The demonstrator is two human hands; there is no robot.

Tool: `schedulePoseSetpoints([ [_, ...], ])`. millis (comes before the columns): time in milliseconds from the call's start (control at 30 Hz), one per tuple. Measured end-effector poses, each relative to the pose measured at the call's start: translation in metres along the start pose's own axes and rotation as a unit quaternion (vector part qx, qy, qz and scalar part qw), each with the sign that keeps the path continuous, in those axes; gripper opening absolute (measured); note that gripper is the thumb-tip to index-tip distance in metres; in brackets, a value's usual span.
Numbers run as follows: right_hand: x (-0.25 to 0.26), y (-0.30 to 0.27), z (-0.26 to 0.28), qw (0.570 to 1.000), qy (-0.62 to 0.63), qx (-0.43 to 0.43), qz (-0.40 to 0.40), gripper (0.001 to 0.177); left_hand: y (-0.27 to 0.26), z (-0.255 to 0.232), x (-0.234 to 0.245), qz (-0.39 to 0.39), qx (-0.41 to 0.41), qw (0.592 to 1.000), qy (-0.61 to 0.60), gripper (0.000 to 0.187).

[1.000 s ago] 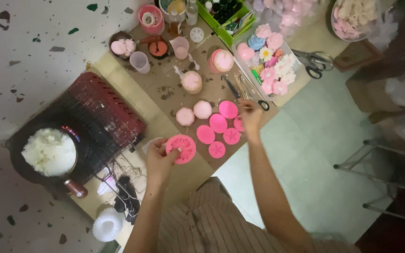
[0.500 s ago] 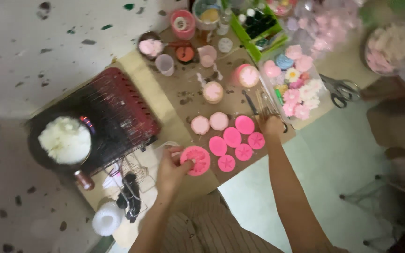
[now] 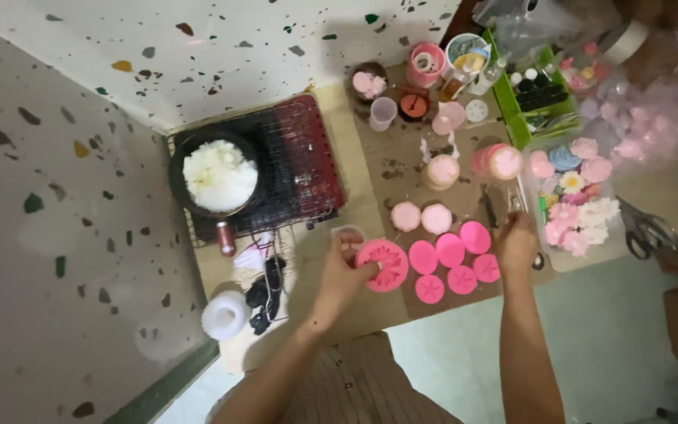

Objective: The recorder melts wax in a pan on a portable stove and prepares molds for making candles.

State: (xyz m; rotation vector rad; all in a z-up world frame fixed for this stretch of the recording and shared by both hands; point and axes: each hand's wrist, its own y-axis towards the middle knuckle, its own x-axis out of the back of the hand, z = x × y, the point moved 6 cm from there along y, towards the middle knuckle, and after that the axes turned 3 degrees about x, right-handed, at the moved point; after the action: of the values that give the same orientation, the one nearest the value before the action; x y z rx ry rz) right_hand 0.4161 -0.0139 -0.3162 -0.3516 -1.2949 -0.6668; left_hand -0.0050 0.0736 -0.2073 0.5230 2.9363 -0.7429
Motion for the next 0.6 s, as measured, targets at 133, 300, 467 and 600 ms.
schedulePoseSetpoints([
  [133, 0.018, -0.014, 0.023, 0.988, 0.075, 0.1, -0.095, 0.025, -0.018, -0.035, 0.023, 0.015, 0.0, 1.0, -0.004, 0.052],
  [300, -0.031, -0.029, -0.042, 0.988, 0.129, -0.059, -0.057, 0.017, -0.032, -0.057, 0.038, 0.035, 0.037, 0.999, -0.008, 0.052],
  [467, -0.097, -0.039, -0.059, 0.969, 0.213, -0.098, 0.077, 0.021, -0.035, -0.049, 0.058, 0.01, 0.031, 0.999, -0.035, 0.054],
  [600, -0.11, -0.044, -0.049, 0.98, 0.139, -0.116, 0.087, 0.027, -0.042, -0.043, 0.065, 0.019, 0.057, 0.998, -0.018, 0.052],
])
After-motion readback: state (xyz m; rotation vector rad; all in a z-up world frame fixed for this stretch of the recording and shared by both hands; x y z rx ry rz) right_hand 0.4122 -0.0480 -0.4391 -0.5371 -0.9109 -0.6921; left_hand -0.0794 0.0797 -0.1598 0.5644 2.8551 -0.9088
